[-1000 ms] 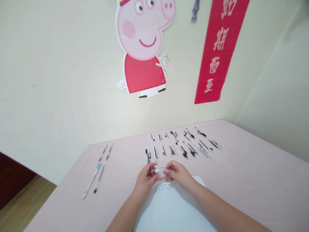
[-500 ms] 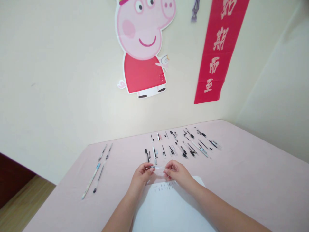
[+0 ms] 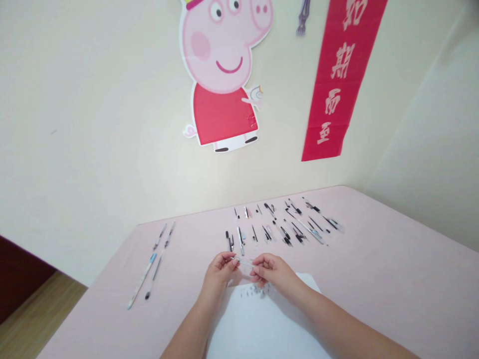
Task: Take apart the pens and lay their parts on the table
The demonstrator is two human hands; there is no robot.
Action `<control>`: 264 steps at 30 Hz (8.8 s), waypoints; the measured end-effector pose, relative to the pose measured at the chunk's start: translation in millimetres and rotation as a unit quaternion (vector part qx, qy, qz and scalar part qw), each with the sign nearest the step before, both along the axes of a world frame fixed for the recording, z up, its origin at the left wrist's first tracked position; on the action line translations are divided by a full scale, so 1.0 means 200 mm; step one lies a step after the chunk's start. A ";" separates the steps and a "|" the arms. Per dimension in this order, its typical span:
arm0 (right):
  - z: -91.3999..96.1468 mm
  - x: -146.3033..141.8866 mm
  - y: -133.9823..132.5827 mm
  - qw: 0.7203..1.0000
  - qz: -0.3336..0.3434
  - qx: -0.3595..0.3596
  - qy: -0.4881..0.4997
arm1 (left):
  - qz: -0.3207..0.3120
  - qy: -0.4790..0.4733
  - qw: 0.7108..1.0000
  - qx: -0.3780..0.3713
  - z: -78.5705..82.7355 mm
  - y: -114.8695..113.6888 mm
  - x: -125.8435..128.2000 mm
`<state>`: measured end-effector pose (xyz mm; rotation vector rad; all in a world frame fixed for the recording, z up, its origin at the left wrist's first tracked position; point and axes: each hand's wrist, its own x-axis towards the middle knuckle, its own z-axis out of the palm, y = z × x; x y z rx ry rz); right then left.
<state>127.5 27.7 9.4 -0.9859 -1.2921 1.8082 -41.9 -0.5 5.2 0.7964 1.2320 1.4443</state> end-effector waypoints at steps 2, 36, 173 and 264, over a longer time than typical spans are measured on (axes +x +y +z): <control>0.00 -0.01 -0.01 1.000 0.012 -0.024 0.010 | 0.009 0.007 1.000 0.008 0.00 0.00 0.00; 0.03 -0.01 -0.04 0.984 -0.033 -0.155 0.077 | -0.077 0.209 0.967 0.122 0.05 -0.02 -0.01; 0.06 0.04 -0.07 0.850 0.012 0.447 -0.279 | -0.079 -0.194 0.974 -0.089 0.05 -0.08 0.17; 0.24 -0.04 0.26 0.759 0.191 0.409 -0.469 | -0.081 -0.115 0.987 -0.074 0.05 -0.05 0.15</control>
